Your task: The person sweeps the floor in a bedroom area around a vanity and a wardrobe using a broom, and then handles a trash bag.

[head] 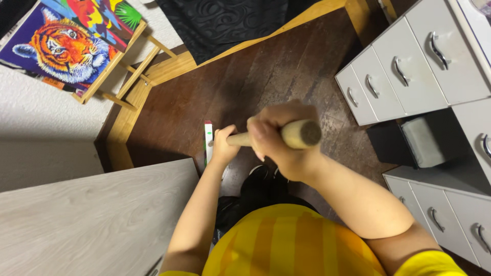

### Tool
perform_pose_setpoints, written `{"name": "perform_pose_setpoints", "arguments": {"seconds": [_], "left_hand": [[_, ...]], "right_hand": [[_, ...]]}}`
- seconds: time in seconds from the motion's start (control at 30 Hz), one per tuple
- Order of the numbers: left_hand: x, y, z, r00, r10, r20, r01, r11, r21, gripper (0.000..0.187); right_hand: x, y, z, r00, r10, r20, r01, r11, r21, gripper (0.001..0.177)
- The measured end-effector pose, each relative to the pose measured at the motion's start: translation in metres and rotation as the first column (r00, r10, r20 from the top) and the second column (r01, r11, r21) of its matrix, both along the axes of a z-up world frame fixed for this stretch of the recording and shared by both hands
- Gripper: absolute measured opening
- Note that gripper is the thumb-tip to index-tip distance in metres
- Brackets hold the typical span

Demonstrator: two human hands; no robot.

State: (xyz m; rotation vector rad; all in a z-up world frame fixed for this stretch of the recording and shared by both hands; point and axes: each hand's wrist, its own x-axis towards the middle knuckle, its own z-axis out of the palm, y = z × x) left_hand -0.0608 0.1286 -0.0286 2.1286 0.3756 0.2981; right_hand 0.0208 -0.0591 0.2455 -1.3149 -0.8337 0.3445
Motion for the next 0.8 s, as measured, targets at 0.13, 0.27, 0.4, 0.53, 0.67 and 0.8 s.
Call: {"name": "perform_pose_setpoints", "arguments": {"seconds": [0.13, 0.27, 0.4, 0.53, 0.67, 0.8], "left_hand": [[-0.002, 0.003, -0.012, 0.999, 0.020, 0.043, -0.022, 0.999, 0.048, 0.012], [0.001, 0.000, -0.014, 0.999, 0.032, 0.037, -0.032, 0.999, -0.008, 0.015], [0.004, -0.018, -0.011, 0.999, -0.012, 0.043, 0.017, 0.993, -0.116, 0.015], [0.012, -0.041, 0.000, 0.992, -0.058, 0.115, 0.083, 0.972, -0.221, 0.018], [0.021, -0.059, 0.012, 0.990, -0.051, 0.131, 0.084, 0.962, -0.259, 0.018], [0.028, -0.068, 0.015, 0.990, -0.065, 0.122, 0.096, 0.958, -0.269, 0.017]], "right_hand": [[-0.001, 0.005, 0.001, 0.997, 0.071, -0.038, -0.068, 0.995, 0.067, 0.031], [-0.007, 0.008, 0.013, 0.996, 0.041, 0.074, -0.040, 0.999, -0.004, 0.032], [-0.012, 0.001, 0.024, 0.999, 0.030, 0.033, -0.029, 0.999, -0.028, 0.028], [-0.016, -0.006, 0.034, 0.977, -0.036, 0.210, 0.052, 0.996, -0.070, 0.025], [-0.016, -0.013, 0.045, 0.971, -0.033, 0.235, 0.049, 0.997, -0.064, 0.021], [-0.015, -0.016, 0.054, 0.970, -0.049, 0.237, 0.070, 0.994, -0.081, 0.031]]}}
